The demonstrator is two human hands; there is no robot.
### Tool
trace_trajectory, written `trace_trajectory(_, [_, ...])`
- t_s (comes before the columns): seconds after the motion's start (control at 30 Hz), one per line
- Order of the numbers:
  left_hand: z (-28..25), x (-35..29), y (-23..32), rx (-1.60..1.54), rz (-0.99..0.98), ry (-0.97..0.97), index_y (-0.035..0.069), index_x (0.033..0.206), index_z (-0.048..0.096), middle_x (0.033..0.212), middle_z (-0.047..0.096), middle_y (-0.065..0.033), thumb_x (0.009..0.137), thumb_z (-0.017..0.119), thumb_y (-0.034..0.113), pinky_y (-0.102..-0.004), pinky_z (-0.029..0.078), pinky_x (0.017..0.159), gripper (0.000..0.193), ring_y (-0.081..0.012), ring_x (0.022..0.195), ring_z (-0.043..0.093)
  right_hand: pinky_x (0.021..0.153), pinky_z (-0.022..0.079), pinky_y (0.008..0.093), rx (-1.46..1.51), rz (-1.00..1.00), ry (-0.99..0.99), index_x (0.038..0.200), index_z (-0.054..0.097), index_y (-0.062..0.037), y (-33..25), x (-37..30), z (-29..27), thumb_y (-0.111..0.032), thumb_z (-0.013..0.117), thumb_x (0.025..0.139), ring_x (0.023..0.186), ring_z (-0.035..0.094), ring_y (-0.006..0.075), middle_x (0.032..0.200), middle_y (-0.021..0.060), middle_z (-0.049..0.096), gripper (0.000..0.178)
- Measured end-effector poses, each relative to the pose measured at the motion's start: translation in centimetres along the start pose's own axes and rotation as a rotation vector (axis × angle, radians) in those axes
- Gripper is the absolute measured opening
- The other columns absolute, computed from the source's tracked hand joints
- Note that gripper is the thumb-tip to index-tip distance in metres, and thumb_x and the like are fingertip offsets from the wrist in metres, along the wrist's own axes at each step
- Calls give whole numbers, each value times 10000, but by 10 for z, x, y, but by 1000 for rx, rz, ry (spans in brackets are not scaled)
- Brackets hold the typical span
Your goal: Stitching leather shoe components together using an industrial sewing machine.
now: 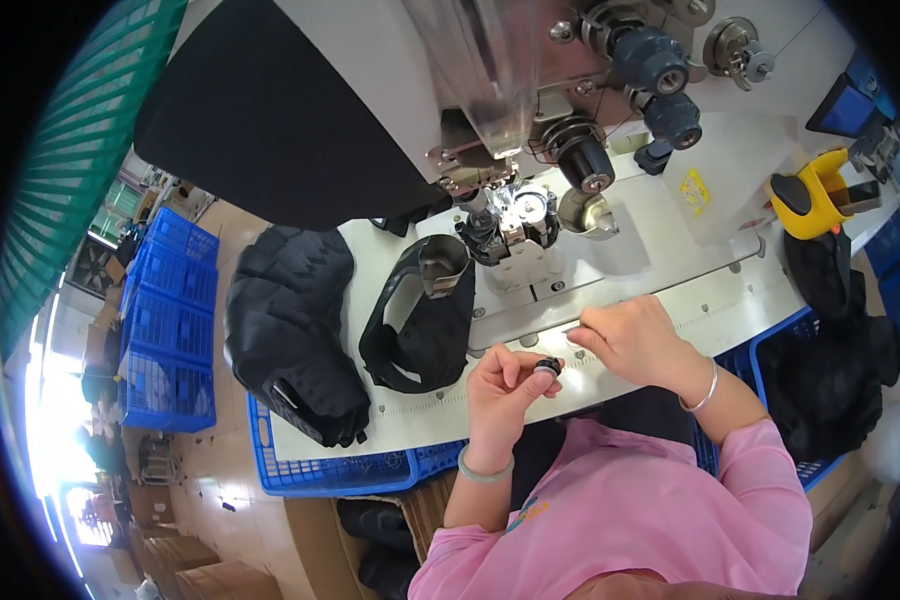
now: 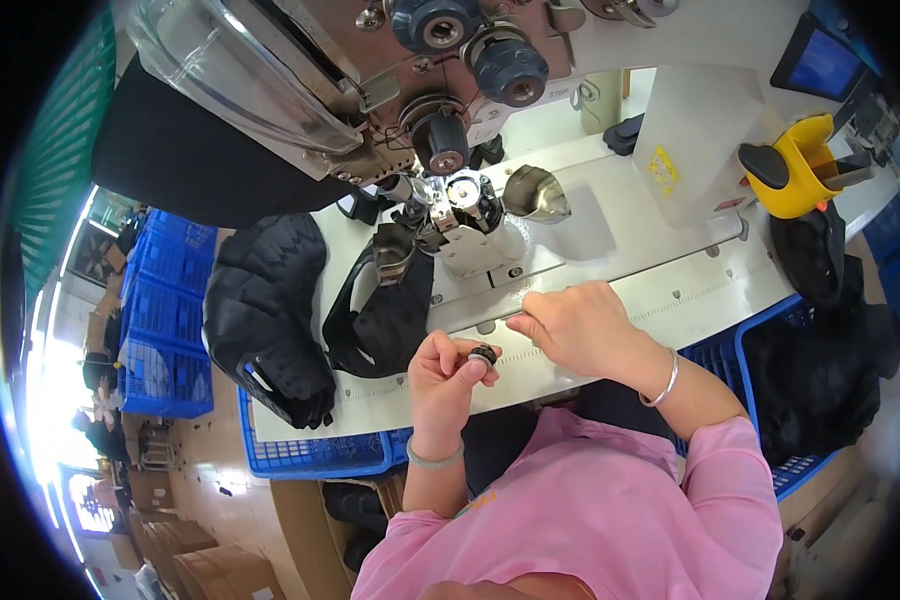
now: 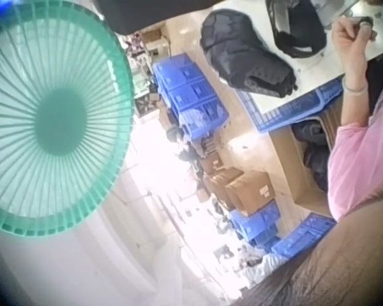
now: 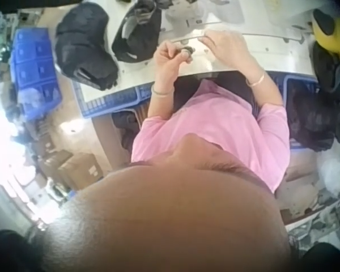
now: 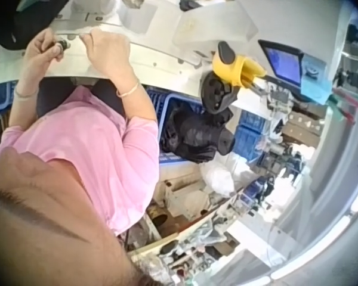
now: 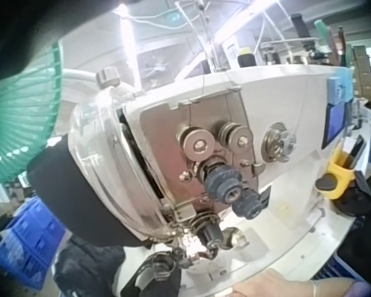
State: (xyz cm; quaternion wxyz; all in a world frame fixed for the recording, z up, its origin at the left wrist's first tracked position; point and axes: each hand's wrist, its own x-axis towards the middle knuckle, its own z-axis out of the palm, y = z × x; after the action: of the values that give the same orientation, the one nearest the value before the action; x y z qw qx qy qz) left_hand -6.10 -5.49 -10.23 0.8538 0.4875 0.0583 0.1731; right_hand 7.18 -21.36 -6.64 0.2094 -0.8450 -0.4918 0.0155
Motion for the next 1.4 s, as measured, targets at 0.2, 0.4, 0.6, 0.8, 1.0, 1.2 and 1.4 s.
trace_trajectory(0.2, [10,9,0,128,74,23,83,752,381,948,678,-208,821,651,-92,-279,568,657,328,-174,778,673,477,392,239,817,-115,157,960,691,-27,-11,6,11,-182,745,808,506,496,92,644,48,616,224])
trace_trajectory(0.4, [18,19,-14,114,64,52,42,806,450,1141,623,-205,846,624,-84,-302,562,784,218,-215,982,648,497,358,192,932,-84,413,957,710,-55,-11,43,-3,-36,776,760,548,423,33,649,1,605,208])
trace_trajectory(0.6, [14,11,-40,510,-16,-96,15,859,522,1197,615,-181,858,634,-23,-300,523,839,119,-195,1020,635,499,418,315,360,-173,799,815,675,-72,4,106,-16,-155,742,779,509,545,203,648,63,605,113])
trace_trajectory(0.8, [4,3,-51,655,-93,-134,1,832,530,1095,663,-139,840,666,2,-250,509,785,136,-116,863,630,620,511,263,377,-38,563,1030,684,-50,8,89,-7,-87,762,777,687,654,169,846,101,674,267])
trace_trajectory(1.0, [3,3,-49,705,-111,-185,-6,939,565,1109,648,-124,853,643,-8,-252,500,798,115,-124,900,625,572,472,267,349,-73,549,1094,618,-53,0,84,-16,-108,728,821,594,588,123,662,40,585,299])
trace_trajectory(1.2, [7,9,-40,608,352,16,6,1291,468,1220,575,-111,907,574,30,-267,501,805,399,-157,1044,582,575,439,318,707,-51,388,1277,485,-76,-24,46,-6,-122,607,886,578,513,240,670,83,515,412])
trace_trajectory(1.4, [-3,16,0,419,22,-361,-29,1161,551,979,615,-93,874,543,-59,-247,489,741,289,-146,785,618,639,454,302,281,-218,324,1331,466,-81,-11,13,11,-186,559,898,758,554,167,944,114,558,454])
